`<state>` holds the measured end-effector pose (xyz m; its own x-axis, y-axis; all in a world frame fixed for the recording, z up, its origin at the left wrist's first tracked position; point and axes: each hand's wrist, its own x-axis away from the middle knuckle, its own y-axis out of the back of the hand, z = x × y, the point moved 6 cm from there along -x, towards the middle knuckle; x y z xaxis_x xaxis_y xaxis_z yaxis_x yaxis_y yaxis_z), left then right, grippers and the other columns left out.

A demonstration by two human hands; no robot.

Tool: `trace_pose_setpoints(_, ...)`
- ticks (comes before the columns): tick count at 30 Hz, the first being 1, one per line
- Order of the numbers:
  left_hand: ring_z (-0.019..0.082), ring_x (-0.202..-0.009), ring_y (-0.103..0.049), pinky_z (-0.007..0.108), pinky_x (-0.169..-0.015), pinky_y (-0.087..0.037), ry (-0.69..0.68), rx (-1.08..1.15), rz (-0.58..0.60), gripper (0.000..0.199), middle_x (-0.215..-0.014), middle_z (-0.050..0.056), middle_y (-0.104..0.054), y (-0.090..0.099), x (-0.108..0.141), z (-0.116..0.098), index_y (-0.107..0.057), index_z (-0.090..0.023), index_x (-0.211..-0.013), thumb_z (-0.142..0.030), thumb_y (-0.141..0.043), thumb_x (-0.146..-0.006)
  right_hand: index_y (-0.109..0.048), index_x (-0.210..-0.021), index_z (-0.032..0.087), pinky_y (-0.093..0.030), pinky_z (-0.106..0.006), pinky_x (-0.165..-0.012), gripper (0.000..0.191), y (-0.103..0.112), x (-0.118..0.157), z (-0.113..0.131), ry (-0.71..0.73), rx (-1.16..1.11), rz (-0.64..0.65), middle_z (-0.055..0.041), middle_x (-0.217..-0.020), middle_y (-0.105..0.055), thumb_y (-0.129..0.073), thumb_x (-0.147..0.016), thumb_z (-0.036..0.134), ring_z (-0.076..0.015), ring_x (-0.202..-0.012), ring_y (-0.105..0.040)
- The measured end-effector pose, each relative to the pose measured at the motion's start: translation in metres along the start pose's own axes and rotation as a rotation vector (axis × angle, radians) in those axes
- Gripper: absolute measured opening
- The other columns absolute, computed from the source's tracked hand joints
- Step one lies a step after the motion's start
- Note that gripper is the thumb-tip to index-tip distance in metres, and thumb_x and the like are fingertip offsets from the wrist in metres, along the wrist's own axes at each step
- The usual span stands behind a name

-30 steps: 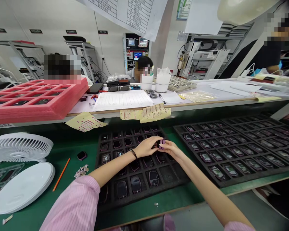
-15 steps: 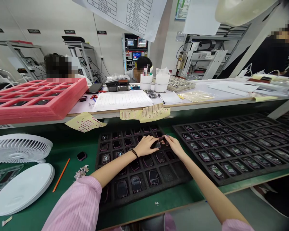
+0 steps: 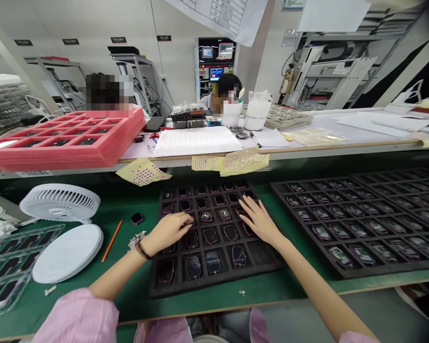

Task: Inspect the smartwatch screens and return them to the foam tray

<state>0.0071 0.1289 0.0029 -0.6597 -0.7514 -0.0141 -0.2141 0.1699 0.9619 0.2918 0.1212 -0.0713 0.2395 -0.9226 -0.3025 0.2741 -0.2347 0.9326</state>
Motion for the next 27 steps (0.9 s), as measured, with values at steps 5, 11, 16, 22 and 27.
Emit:
trace_pose_setpoints(5, 0.022, -0.107, -0.06, 0.032, -0.089, -0.049, 0.136, -0.006, 0.085, 0.027, -0.12, 0.006, -0.06, -0.006, 0.066, 0.038, -0.059, -0.021, -0.113, -0.024, -0.054, -0.087, -0.027, -0.148, 0.019, -0.013, -0.05, -0.117, 0.064, -0.028, 0.006, -0.002, 0.015, 0.002, 0.229, -0.0054, -0.154, -0.027, -0.018, -0.096, 0.054, -0.0227, -0.144, -0.015)
trace_pose_setpoints(11, 0.025, -0.108, -0.059, 0.036, -0.09, -0.047, 0.108, -0.096, 0.098, 0.034, -0.121, 0.007, -0.06, -0.013, 0.076, 0.032, -0.059, -0.022, -0.116, -0.022, -0.063, -0.081, -0.033, -0.146, 0.019, -0.015, -0.051, -0.116, 0.064, -0.027, 0.026, 0.008, -0.063, -0.047, 0.138, -0.0065, -0.153, -0.028, -0.02, -0.095, 0.056, -0.0244, -0.144, -0.018)
trace_pose_setpoints(16, 0.028, -0.101, -0.062, 0.037, -0.085, -0.048, 0.11, -0.182, 0.117, 0.049, -0.111, 0.008, -0.066, -0.015, 0.069, 0.029, -0.055, -0.023, -0.122, -0.019, -0.068, -0.075, -0.041, -0.142, 0.023, -0.024, -0.052, -0.114, 0.058, -0.02, 0.054, 0.021, -0.082, -0.149, 0.012, -0.0075, -0.15, -0.035, -0.028, -0.095, 0.055, -0.0259, -0.14, -0.029)
trace_pose_setpoints(22, 0.025, -0.099, -0.061, 0.034, -0.087, -0.045, 0.091, -0.107, 0.032, 0.049, -0.106, 0.006, -0.066, -0.02, 0.064, 0.035, -0.055, -0.023, -0.12, -0.03, -0.068, -0.072, -0.048, -0.137, 0.021, -0.025, -0.054, -0.113, 0.058, -0.011, 0.06, 0.021, -0.136, -0.295, -0.072, -0.0103, -0.143, -0.046, -0.031, -0.094, 0.056, -0.0267, -0.136, -0.038)
trace_pose_setpoints(27, 0.022, -0.096, -0.061, 0.031, -0.084, -0.045, 0.066, -0.052, -0.031, 0.037, -0.105, 0.004, -0.066, -0.002, 0.059, 0.031, -0.059, -0.021, -0.107, -0.026, -0.064, -0.07, -0.051, -0.134, 0.019, -0.024, -0.053, -0.114, 0.058, -0.011, 0.06, 0.022, -0.143, -0.292, -0.068, -0.0109, -0.145, -0.044, -0.03, -0.094, 0.057, -0.0275, -0.137, -0.036)
